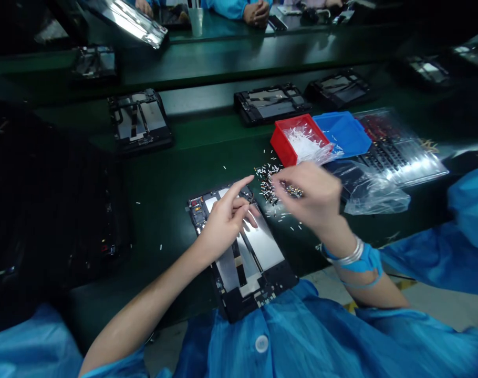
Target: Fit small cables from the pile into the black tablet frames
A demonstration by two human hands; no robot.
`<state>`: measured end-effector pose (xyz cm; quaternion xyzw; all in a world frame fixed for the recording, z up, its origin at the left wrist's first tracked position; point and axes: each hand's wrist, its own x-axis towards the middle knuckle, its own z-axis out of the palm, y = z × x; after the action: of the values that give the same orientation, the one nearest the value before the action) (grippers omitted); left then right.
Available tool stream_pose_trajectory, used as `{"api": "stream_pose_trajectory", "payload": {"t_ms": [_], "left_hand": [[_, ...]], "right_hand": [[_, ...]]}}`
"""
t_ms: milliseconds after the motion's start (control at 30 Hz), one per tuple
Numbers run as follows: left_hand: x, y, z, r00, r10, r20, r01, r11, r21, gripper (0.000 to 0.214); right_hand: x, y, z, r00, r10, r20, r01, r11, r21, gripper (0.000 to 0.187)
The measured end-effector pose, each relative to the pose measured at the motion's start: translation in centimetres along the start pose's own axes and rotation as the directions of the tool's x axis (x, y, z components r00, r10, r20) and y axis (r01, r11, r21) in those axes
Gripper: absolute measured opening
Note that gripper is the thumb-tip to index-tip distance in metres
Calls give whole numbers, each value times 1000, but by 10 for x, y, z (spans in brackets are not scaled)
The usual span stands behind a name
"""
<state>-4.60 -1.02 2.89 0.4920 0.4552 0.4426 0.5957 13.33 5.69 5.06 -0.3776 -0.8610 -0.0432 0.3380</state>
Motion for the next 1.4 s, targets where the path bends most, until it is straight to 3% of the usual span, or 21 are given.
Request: {"api": "stream_pose_trajectory", "payload": {"t_ms": [67,133,200,267,367,433,500,567,633,700,733,800,867,1000,1100,1400], "left_hand": [[0,2,-1,1000,-12,-14,11,997,-76,56],[0,3,-1,1000,-5,-27,2,993,-122,58],[0,4,-1,1000,0,-28,-4,990,-144,60],[0,5,2,1000,-4,-12,2,988,-157,60],[-3,10,5,999,-11,32,16,985,-171,59],[-11,16,4,999,-9,37,14,989,-146,58],[-27,21,-4,999,34,-40,-35,998,-47,55],[-50,20,-17,965,142,-220,-110,982,152,49],[-77,8,-31,870,301,-390,-132,905,404,43],[-104,-13,-42,789,439,-430,-96,779,619,39],[-115,-25,-46,778,486,-398,-83,707,702,38],[-133,-47,-50,801,531,-275,-91,563,821,39],[-144,-62,-49,831,538,-142,-131,437,890,40],[-150,-70,-44,848,528,52,-209,242,947,40],[-149,-68,-42,855,503,130,-234,149,961,39],[-146,-68,-41,859,490,146,-213,83,974,35]], "right_hand": [[8,23,-7,977,166,-136,-191,962,-195,17],[10,36,-11,966,234,-112,-255,933,-254,21],[6,32,-9,986,168,-9,-167,970,-178,27],[-2,14,-2,997,21,79,-20,1000,-18,25],[-10,-16,10,986,-141,94,125,979,162,17],[-11,-28,13,987,-149,67,129,962,241,19],[-10,-36,13,996,-72,51,51,940,337,20],[-9,-44,13,993,61,103,-103,879,465,14],[-9,-54,15,948,174,268,-305,744,594,7],[-12,-68,23,855,190,482,-496,571,655,8],[-13,-74,28,804,166,570,-568,499,655,11],[-17,-87,41,727,122,676,-654,426,626,15],[-21,-95,54,702,121,702,-676,424,603,15],[-24,-100,68,714,166,681,-659,490,571,13],[-23,-98,68,720,163,675,-634,549,545,12],[-19,-98,65,742,115,661,-554,659,508,10]]}}
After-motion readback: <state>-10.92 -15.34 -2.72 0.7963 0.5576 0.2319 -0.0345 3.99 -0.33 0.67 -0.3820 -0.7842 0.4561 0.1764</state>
